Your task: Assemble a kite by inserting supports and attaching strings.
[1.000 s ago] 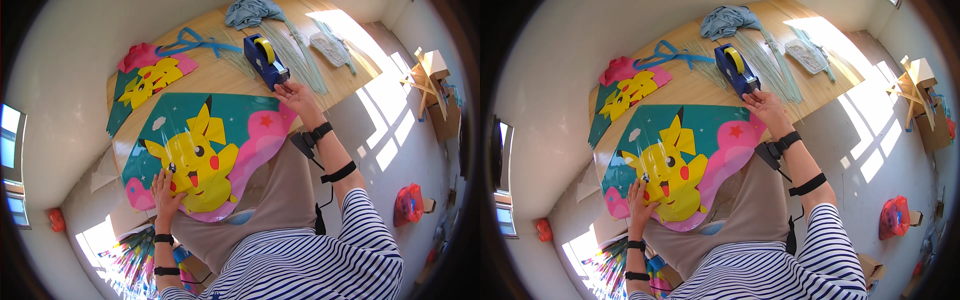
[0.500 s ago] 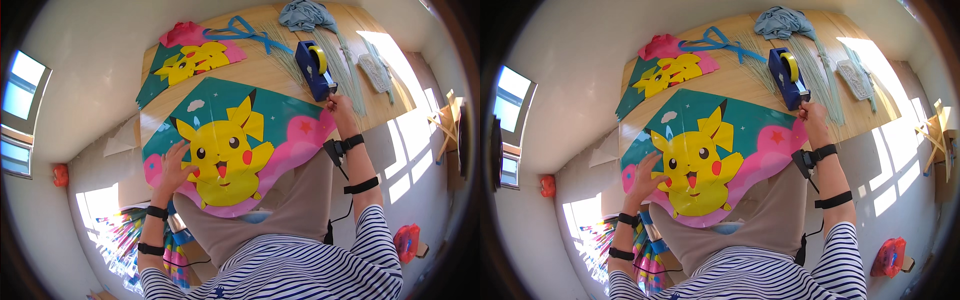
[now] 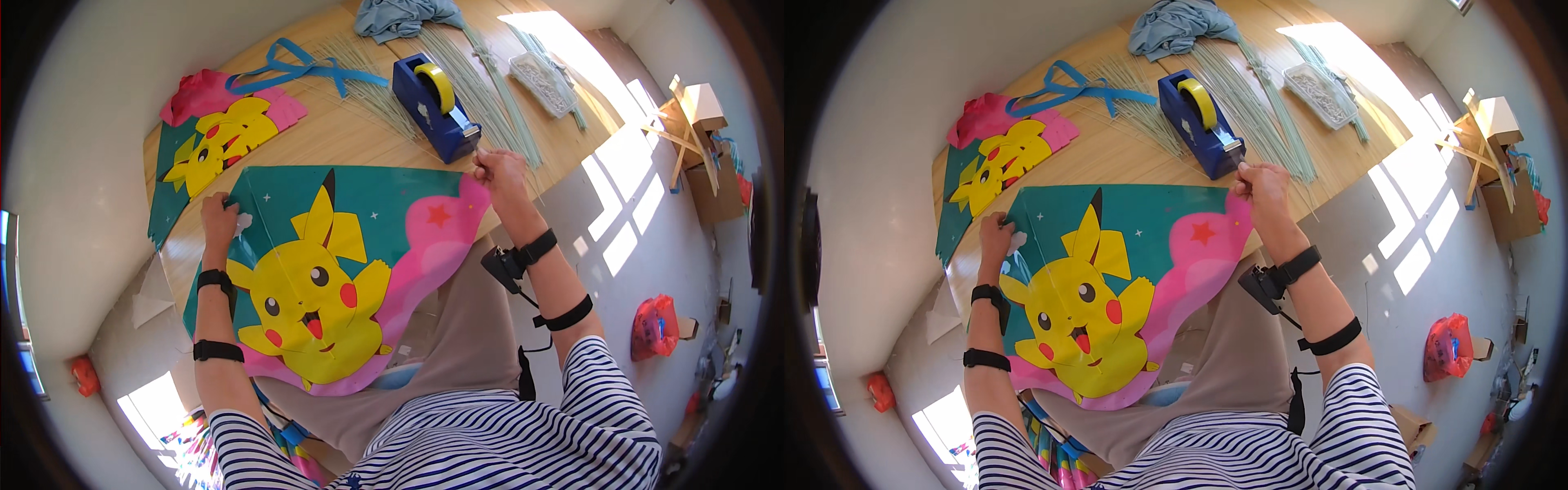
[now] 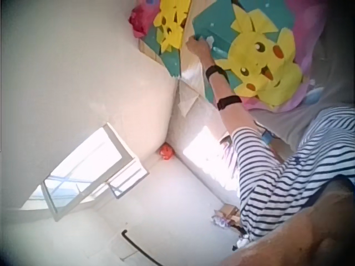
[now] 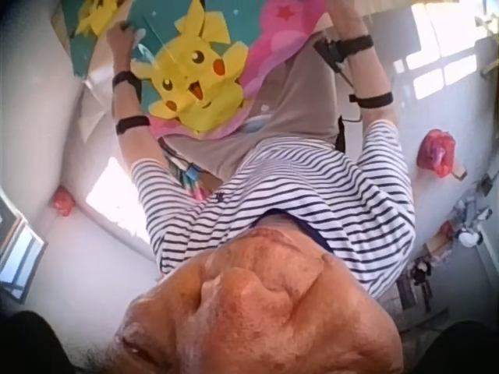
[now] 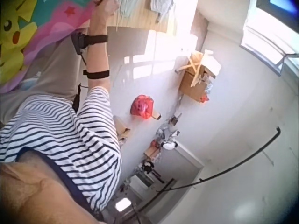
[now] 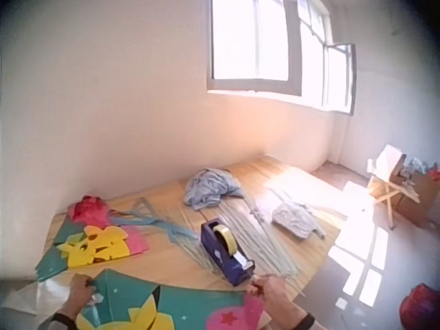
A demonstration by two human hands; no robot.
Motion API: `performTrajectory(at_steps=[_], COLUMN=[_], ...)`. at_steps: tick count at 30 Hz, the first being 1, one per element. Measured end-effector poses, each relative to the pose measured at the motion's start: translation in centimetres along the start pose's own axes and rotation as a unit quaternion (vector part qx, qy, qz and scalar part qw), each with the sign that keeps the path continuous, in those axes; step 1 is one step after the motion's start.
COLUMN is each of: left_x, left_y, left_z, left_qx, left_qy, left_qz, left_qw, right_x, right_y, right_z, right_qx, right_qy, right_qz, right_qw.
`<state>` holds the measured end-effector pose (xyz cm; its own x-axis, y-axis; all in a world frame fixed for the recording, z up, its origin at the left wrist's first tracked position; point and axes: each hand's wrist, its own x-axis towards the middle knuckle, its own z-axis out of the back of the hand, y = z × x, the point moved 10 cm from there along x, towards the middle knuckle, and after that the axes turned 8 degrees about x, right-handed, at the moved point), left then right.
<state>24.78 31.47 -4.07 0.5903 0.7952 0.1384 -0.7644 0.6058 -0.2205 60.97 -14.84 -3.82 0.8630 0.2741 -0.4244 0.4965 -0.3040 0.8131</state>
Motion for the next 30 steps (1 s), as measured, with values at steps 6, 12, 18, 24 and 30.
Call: performTrajectory(at_steps=[6,12,18,24,30], left_x=[2.0,2.8,2.4,3.1,0.1], left_y=[0.1,2.7,-0.2,-0.6,-5.2], left_z=[-1.4,-1.4,-0.8,1.3,4.8], left_qx=[-0.002,-0.150,-0.313,-0.325,-0.489], left_qy=[0.018,0.080,0.111,0.136,0.147], left_qz=[0.028,0.101,0.143,0.114,0.096], left_qw=[0.999,0.980,0.932,0.929,0.854], right_x=[0.6,0.9,-1.3,1.5,-3.9], right_y=[-0.6,-1.0,1.5,-2.0,4.8], right_z=[1.0,0.2,0.0,5.6,-3.9], right_qx=[-0.069,-0.046,-0.045,-0.225,-0.188], right_qy=[-0.031,-0.021,-0.015,-0.087,0.146], right_qz=[0.042,0.038,0.077,0.064,0.163], right_qw=[0.996,0.998,0.996,0.968,0.957])
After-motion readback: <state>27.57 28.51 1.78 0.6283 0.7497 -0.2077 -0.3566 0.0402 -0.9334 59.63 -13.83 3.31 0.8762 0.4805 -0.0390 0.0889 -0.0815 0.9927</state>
